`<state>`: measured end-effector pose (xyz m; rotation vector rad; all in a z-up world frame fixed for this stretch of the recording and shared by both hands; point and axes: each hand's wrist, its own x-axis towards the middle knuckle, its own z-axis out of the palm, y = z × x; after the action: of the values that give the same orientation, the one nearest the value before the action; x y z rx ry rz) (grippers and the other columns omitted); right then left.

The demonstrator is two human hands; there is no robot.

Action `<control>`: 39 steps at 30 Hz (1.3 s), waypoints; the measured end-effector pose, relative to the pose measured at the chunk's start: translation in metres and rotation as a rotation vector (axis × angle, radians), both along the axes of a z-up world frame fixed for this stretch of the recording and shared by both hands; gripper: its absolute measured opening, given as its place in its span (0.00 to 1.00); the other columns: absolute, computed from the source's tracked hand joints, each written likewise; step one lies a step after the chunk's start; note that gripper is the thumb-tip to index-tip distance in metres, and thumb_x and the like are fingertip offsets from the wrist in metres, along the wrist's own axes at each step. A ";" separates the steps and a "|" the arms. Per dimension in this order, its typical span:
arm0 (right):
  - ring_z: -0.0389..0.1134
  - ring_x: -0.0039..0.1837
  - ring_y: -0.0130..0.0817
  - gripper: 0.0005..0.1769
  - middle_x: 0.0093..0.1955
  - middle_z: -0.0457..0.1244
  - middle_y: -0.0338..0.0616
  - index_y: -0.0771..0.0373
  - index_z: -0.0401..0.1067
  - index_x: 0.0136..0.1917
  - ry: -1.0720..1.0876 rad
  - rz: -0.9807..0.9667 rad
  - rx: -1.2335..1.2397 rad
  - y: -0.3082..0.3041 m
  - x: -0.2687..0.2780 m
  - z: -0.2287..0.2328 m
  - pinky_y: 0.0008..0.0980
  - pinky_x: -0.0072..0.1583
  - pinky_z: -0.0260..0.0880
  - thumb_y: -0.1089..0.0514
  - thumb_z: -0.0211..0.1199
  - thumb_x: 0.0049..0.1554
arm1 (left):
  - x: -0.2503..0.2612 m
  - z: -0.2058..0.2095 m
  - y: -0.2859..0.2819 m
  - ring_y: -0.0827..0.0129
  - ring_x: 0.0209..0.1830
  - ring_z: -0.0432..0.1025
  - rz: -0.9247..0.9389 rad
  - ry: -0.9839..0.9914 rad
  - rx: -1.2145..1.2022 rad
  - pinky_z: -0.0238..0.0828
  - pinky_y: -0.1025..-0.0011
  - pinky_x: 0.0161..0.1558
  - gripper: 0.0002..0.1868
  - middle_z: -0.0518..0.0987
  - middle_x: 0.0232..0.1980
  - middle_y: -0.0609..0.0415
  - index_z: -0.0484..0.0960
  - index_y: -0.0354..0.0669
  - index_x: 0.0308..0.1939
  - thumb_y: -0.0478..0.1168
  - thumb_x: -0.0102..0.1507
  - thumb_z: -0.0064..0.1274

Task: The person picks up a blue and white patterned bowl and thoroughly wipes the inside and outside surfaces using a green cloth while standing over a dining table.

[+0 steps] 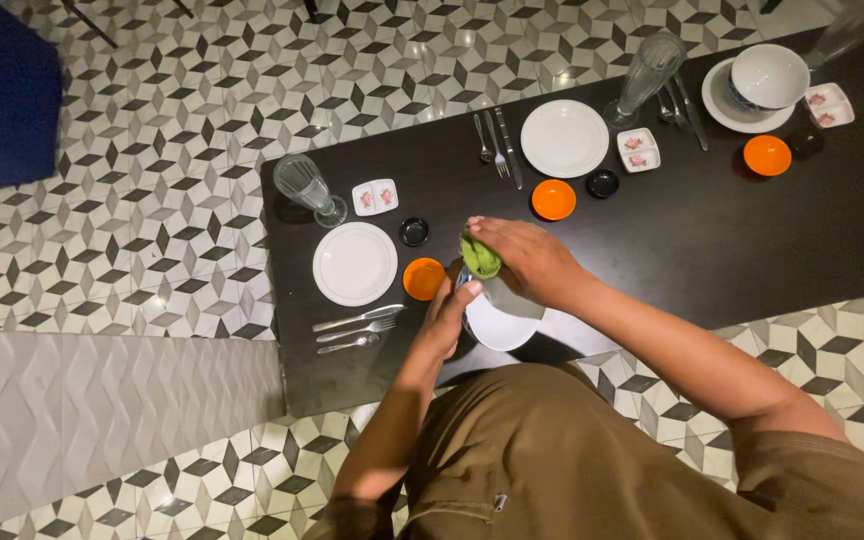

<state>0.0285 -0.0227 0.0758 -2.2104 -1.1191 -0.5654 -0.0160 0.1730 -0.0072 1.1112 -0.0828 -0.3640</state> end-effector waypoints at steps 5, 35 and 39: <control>0.72 0.55 0.53 0.23 0.55 0.69 0.56 0.68 0.68 0.65 0.489 -0.314 0.138 -0.015 0.002 -0.039 0.42 0.55 0.73 0.62 0.64 0.58 | -0.001 0.018 -0.006 0.62 0.67 0.64 0.077 -0.082 0.009 0.59 0.65 0.69 0.46 0.70 0.66 0.45 0.62 0.34 0.74 0.54 0.58 0.59; 0.71 0.50 0.53 0.22 0.50 0.68 0.53 0.68 0.70 0.59 0.173 -0.147 0.230 -0.136 0.052 -0.009 0.43 0.50 0.72 0.65 0.65 0.51 | 0.033 0.058 -0.131 0.67 0.55 0.73 0.329 -0.247 0.492 0.69 0.74 0.56 0.41 0.76 0.61 0.45 0.63 0.39 0.75 0.24 0.54 0.39; 0.72 0.42 0.51 0.18 0.45 0.69 0.54 0.65 0.70 0.57 0.387 -0.311 0.388 -0.141 0.042 -0.036 0.41 0.44 0.72 0.65 0.63 0.52 | 0.024 0.055 -0.158 0.68 0.50 0.70 0.498 -0.233 0.351 0.69 0.75 0.48 0.42 0.74 0.62 0.44 0.61 0.37 0.76 0.24 0.55 0.36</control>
<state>0.0707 -0.1638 0.0401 -2.0389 -0.4279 -0.4117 0.0080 0.0146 0.0480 1.4704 0.0559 0.2079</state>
